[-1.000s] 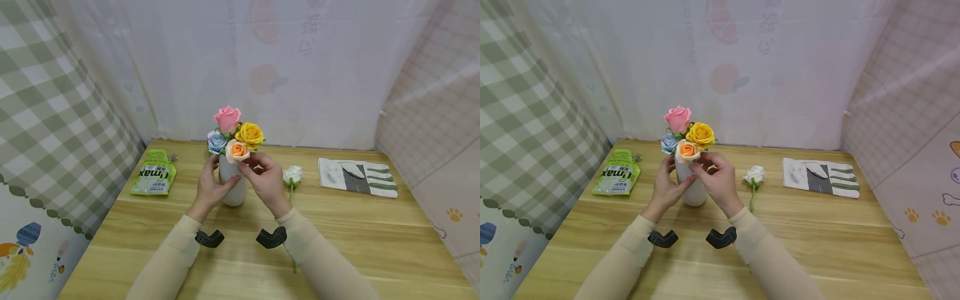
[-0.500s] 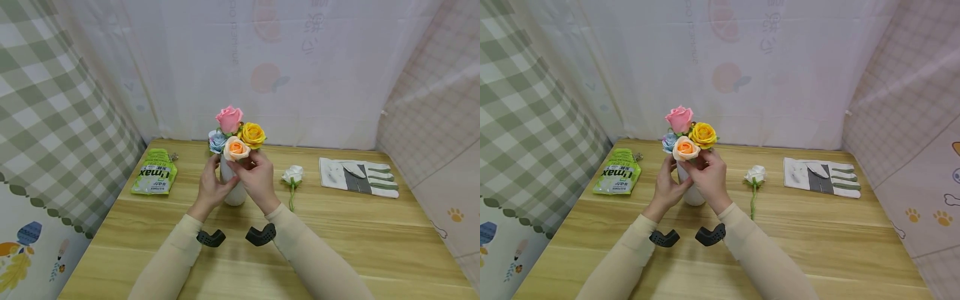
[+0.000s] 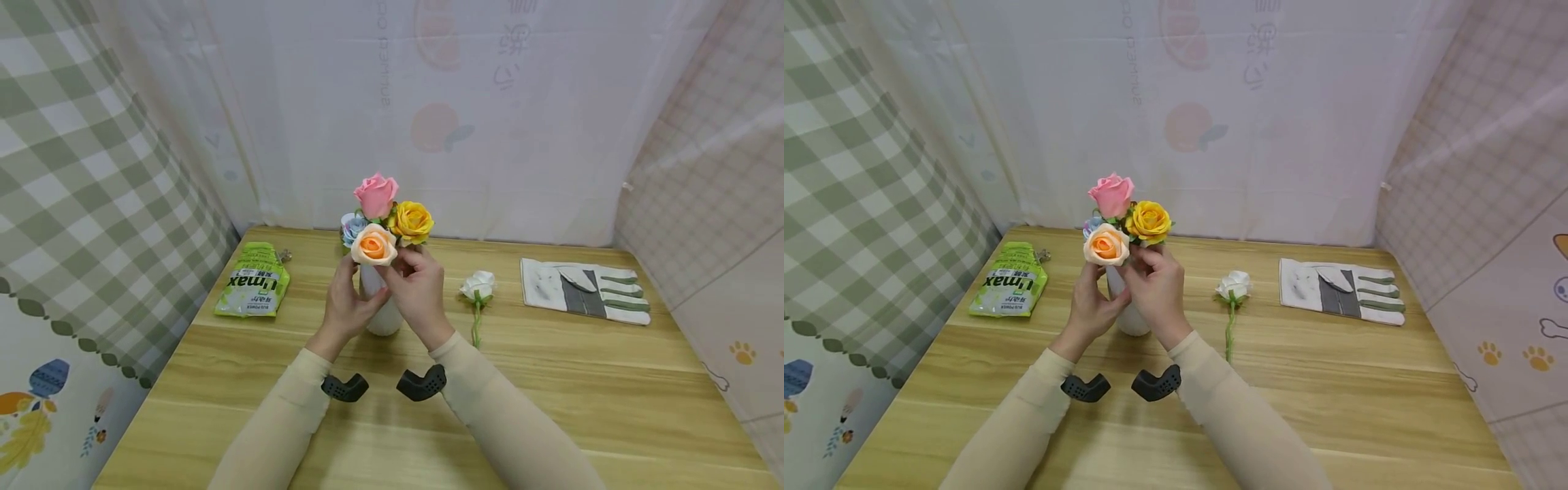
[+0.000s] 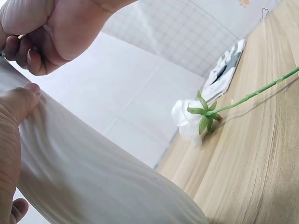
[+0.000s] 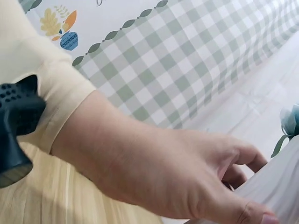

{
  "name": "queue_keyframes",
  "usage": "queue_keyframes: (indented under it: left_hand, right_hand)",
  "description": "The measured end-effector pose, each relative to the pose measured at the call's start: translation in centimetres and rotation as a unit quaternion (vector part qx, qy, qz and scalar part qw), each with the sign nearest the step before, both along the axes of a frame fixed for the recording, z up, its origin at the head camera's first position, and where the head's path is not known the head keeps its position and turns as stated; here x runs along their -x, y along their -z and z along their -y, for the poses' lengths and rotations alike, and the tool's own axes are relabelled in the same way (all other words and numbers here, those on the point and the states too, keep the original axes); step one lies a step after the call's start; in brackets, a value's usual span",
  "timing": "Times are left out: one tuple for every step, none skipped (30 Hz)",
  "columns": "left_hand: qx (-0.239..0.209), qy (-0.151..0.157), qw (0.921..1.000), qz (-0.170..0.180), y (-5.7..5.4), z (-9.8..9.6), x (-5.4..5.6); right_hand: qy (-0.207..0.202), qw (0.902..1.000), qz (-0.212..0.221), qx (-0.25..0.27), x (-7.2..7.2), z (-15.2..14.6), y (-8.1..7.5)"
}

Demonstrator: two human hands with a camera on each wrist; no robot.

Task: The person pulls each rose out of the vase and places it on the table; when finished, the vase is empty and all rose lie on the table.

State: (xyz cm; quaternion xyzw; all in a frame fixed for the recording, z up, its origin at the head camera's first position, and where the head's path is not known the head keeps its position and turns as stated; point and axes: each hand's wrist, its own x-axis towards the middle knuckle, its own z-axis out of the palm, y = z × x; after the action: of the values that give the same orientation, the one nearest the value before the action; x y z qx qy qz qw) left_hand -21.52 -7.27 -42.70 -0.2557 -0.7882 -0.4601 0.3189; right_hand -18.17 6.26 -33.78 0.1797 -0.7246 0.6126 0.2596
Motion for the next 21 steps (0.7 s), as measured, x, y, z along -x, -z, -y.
queue_keyframes:
  left_hand:
    - [0.0, -0.001, 1.0, -0.001, 0.04, 0.01, 0.0]
    - [-0.001, -0.002, 1.0, -0.002, 0.08, 0.02, 0.0]
    - [-0.002, -0.002, 1.0, -0.002, 0.11, 0.01, -0.02]
    - [-0.004, -0.002, 1.0, -0.002, 0.13, 0.01, -0.03]
    - [-0.005, -0.003, 1.0, -0.002, 0.15, 0.01, -0.04]
    - [-0.005, -0.005, 1.0, -0.003, 0.19, 0.0, -0.03]
    - [-0.003, -0.006, 1.0, -0.002, 0.19, -0.01, -0.02]
    - [-0.003, -0.006, 1.0, -0.001, 0.17, -0.02, -0.02]
    - [-0.002, -0.005, 1.0, 0.0, 0.13, -0.05, 0.01]
    - [-0.001, -0.006, 1.0, 0.001, 0.1, -0.06, 0.03]
    - [0.0, -0.006, 1.0, 0.002, 0.08, -0.07, 0.05]
    - [0.002, -0.006, 1.0, 0.003, 0.03, -0.1, 0.07]
    - [0.003, -0.005, 1.0, 0.005, -0.02, -0.11, 0.09]
    - [0.005, -0.004, 1.0, 0.008, -0.05, -0.12, 0.11]
    - [0.006, -0.004, 0.9999, 0.01, -0.09, -0.12, 0.14]
    - [0.007, -0.004, 0.9999, 0.012, -0.07, -0.15, 0.13]
    - [0.008, -0.004, 0.9999, 0.014, -0.06, -0.19, 0.12]
    - [0.008, -0.004, 0.9999, 0.015, -0.07, -0.22, 0.11]
    - [0.009, -0.005, 0.9998, 0.015, -0.05, -0.25, 0.11]
    - [0.009, -0.005, 0.9998, 0.015, -0.04, -0.28, 0.11]
    - [0.009, -0.005, 0.9998, 0.015, -0.01, -0.3, 0.1]
  right_hand:
    - [0.007, 1.0, -0.005, -0.001, -0.03, 0.04, -0.23]
    - [0.011, 0.9999, -0.008, 0.0, -0.01, 0.08, -0.42]
    - [0.013, 0.9999, -0.009, 0.001, 0.03, 0.1, -0.54]
    - [0.013, 0.9999, -0.009, 0.003, 0.07, 0.09, -0.62]
    - [0.013, 0.9998, -0.01, 0.007, 0.12, 0.08, -0.66]
    - [0.012, 0.9998, -0.011, 0.015, 0.19, 0.05, -0.65]
    - [0.01, 0.9996, -0.012, 0.022, 0.25, 0.03, -0.63]
    - [0.006, 0.9994, -0.014, 0.031, 0.3, -0.01, -0.61]
    - [0.002, 0.9991, -0.016, 0.04, 0.34, -0.05, -0.58]
    - [0.0, 0.9986, -0.019, 0.049, 0.37, -0.08, -0.56]
    - [0.0, 0.998, -0.024, 0.058, 0.38, -0.1, -0.57]
    - [-0.001, 0.9973, -0.028, 0.067, 0.41, -0.12, -0.59]
    - [-0.001, 0.9967, -0.031, 0.075, 0.43, -0.14, -0.64]
    - [-0.001, 0.9961, -0.032, 0.082, 0.45, -0.15, -0.71]
    - [0.0, 0.9957, -0.032, 0.087, 0.45, -0.16, -0.82]
    - [0.0, 0.9953, -0.032, 0.091, 0.42, -0.19, -0.89]
    - [-0.002, 0.995, -0.031, 0.095, 0.39, -0.22, -0.95]
    - [-0.006, 0.9948, -0.028, 0.097, 0.37, -0.26, -1.0]
    - [-0.011, 0.9947, -0.026, 0.098, 0.35, -0.29, -1.05]
    - [-0.014, 0.9949, -0.025, 0.097, 0.31, -0.33, -1.09]
    - [-0.019, 0.9949, -0.025, 0.095, 0.29, -0.39, -1.1]
